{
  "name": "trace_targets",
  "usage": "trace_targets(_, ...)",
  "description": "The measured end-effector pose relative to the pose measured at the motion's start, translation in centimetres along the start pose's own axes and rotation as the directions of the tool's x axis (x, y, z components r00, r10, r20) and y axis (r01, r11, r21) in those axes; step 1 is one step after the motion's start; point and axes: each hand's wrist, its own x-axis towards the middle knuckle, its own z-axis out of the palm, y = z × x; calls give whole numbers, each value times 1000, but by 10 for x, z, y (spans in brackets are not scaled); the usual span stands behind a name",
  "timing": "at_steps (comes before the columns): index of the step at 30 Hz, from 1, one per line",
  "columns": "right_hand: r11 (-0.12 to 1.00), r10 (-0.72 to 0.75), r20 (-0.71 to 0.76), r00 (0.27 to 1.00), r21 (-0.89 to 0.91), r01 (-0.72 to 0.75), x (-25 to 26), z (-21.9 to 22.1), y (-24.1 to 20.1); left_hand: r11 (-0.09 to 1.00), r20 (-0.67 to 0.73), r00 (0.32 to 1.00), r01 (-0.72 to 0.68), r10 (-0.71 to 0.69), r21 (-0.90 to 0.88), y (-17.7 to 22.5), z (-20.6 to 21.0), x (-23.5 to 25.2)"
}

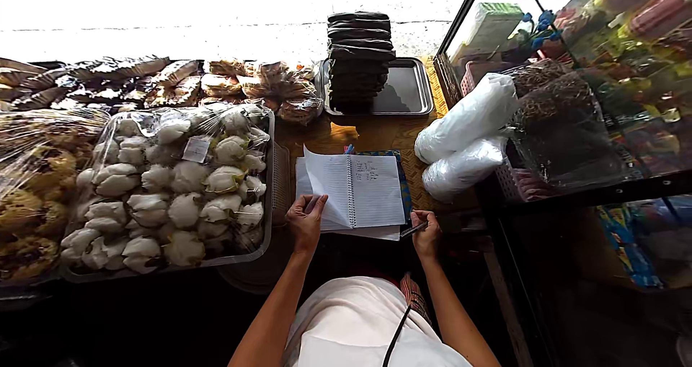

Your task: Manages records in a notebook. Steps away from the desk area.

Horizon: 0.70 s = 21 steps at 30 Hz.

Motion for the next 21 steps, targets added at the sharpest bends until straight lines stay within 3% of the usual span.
trace_targets(4, 999, 33, -18, 999, 11, -32, 2, 6, -7, 999, -94, 994, -47, 46, -10, 12, -10, 21)
trace_targets(6, 1000, 14, 5, 1000, 24, -14, 8, 6, -8, 991, -63, 990, -125, 127, 41, 15, -10, 24)
trace_targets(9, 998, -6, 107, 994, 55, 0, 22, 9, -13, 932, 200, 922, -354, 333, 78, 11, 2, 10)
trace_targets(11, 999, 51, 199, 979, 7, -54, 33, 13, -17, 874, 413, 808, -482, 420, 55, 1, 18, -5)
trace_targets(13, 993, 103, 214, 971, -79, -88, 42, 18, -21, 821, 534, 702, -570, 472, 24, -5, 33, -17)
trace_targets(15, 990, 123, 191, 974, -92, -107, 49, 21, -23, 794, 527, 673, -608, 519, -5, -8, 44, -23)
trace_targets(21, 989, 146, 221, 964, -66, -134, 64, 25, -23, 789, 362, 739, -614, 568, 12, -14, 45, -20)
